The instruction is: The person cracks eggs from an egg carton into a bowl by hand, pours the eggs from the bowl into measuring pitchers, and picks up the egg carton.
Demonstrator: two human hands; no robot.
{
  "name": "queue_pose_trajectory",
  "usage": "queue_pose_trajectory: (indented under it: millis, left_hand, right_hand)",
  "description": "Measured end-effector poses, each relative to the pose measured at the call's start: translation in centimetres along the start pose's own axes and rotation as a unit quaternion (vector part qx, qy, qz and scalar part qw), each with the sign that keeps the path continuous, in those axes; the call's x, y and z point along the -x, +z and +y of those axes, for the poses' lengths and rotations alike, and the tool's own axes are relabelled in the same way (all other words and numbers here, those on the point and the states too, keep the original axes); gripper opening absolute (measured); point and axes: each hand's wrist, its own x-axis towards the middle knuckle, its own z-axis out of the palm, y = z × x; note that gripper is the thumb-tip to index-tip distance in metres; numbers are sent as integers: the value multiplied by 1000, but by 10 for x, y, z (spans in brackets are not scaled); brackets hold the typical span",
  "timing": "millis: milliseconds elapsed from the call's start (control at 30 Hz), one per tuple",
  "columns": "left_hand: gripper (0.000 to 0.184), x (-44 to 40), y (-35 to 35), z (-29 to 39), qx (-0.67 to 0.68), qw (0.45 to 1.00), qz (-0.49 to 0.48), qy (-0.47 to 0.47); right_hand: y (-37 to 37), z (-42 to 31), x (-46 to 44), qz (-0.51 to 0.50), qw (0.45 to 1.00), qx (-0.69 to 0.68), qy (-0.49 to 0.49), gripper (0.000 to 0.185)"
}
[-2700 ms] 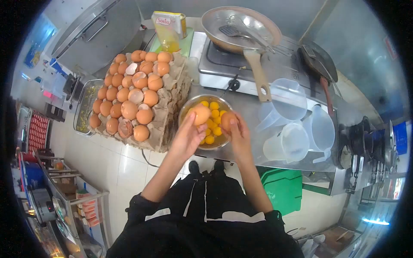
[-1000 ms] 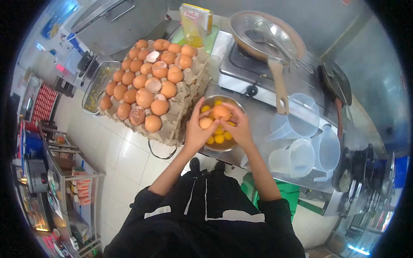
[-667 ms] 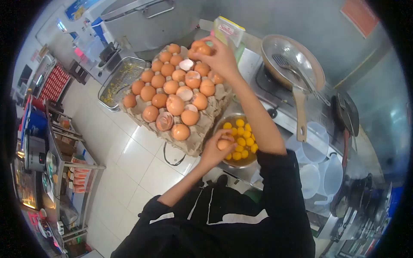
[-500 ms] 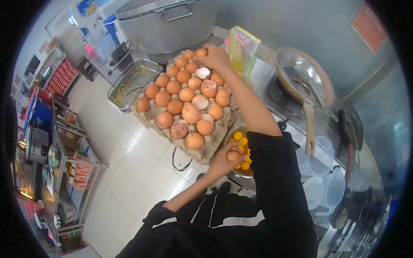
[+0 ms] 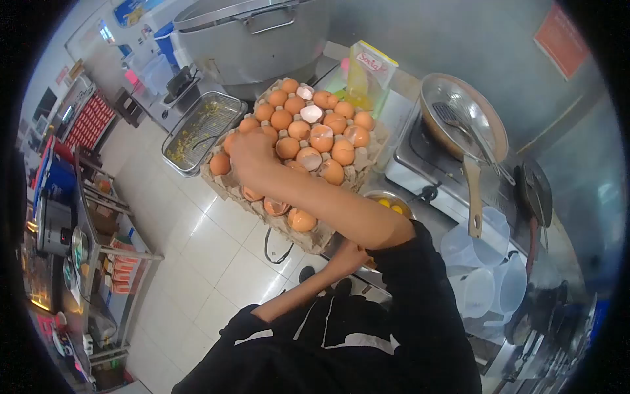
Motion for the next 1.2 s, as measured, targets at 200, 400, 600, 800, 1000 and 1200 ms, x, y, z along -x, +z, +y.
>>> queue_pose_trajectory:
  millis: [200, 400, 600, 800, 1000, 1200]
  left_hand:
    - [47, 2, 1, -12, 127, 988, -20, -81]
    - [31, -8, -5, 4, 350, 925, -25, -147]
    - [45, -26, 0, 14, 290, 947, -41, -134]
    - [39, -32, 19, 17, 277, 953, -11, -125]
    - [32, -29, 11, 30, 246, 956, -1, -158]
    - [42, -42, -1, 41, -18, 994, -99, -34]
  right_hand:
    - [-47, 13, 9, 19, 987, -161, 12, 26]
    - [-83, 107, 115, 144, 793, -589, 56, 37]
    - [-35, 145, 280, 306, 708, -557, 308, 50]
    - [4, 98, 306, 348, 851, -246, 308, 44]
    - [28, 104, 314, 397, 542, -622, 401, 35]
    - [15, 130, 322, 171, 529, -682, 476, 34]
